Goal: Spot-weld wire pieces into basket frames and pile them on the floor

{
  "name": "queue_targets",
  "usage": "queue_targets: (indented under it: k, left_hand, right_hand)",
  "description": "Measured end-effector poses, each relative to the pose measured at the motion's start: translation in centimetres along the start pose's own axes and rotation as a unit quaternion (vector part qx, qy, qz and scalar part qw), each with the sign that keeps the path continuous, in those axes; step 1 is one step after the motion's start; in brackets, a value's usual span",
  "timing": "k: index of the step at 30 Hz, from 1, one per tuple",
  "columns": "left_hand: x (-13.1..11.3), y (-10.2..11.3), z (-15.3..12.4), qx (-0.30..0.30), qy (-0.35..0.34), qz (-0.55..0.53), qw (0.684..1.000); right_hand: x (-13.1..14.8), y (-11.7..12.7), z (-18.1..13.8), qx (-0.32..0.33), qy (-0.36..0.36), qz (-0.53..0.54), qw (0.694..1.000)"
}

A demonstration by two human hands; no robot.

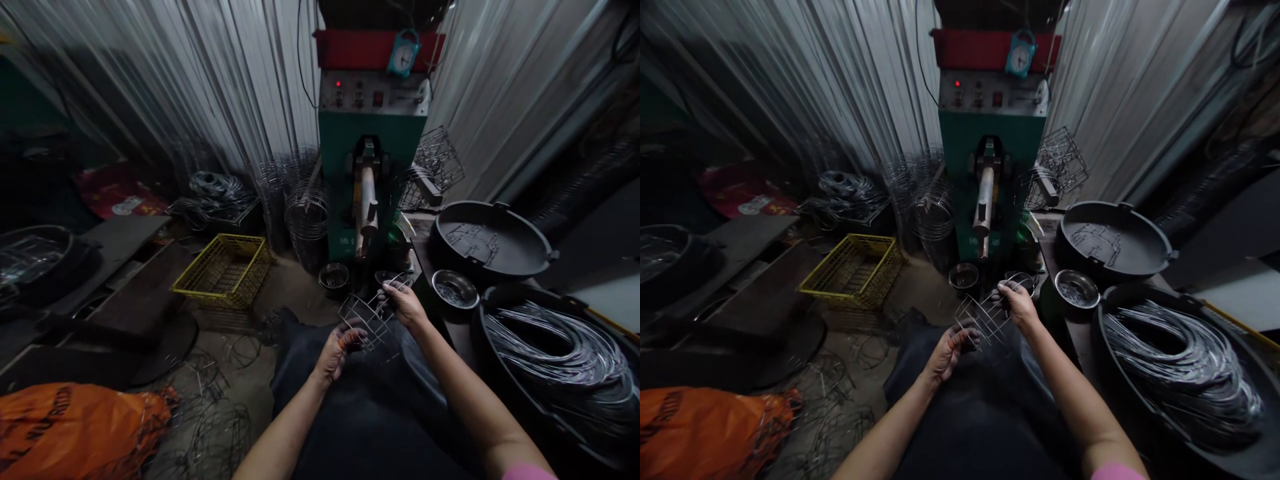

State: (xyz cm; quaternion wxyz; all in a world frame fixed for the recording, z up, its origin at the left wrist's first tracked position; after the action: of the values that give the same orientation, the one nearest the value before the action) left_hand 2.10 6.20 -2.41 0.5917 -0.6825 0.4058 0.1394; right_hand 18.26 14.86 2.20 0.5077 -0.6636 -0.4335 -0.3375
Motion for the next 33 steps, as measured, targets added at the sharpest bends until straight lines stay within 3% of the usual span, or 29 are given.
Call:
queue_targets:
  k: [4, 11, 19, 33]
  left_hand:
    - [0.4, -1.8, 0.2, 0.05, -0.001, 0.005, 0.999]
    - [1.4, -2.5, 1.0, -0.045, -0.025, 0.077, 0.996]
    - [0.1, -3.1, 3.0, -0.055, -0.044, 0.061, 0.996]
    - [-2.4, -4.0, 8.4, -0.072, -0.047, 0.048, 0.995]
  right_hand:
    - [-0.6, -0.2, 0.0, 0.002, -0.019, -0.009, 1.0]
    - [-0.7, 0.3, 0.3, 0.006, -0.056, 0.011, 0.998]
    - [0.4, -0.5, 1.4, 0.048, -0.04, 0.047, 0.997]
    - [2.3, -1.4, 6.5, 0.04, -0.003, 0.048, 0.998]
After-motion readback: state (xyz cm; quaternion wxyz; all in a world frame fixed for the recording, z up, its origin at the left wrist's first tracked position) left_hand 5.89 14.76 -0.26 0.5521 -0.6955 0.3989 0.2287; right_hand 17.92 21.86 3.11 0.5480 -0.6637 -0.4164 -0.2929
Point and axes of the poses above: each hand's wrist, its own z-axis towards the middle knuckle, its own y-axis out of the back of the hand, x = y × z, the point moved 4 cm from there along z, towards the middle knuckle, and after that the axes turned 1 degree about y, right-handed, at the moved point
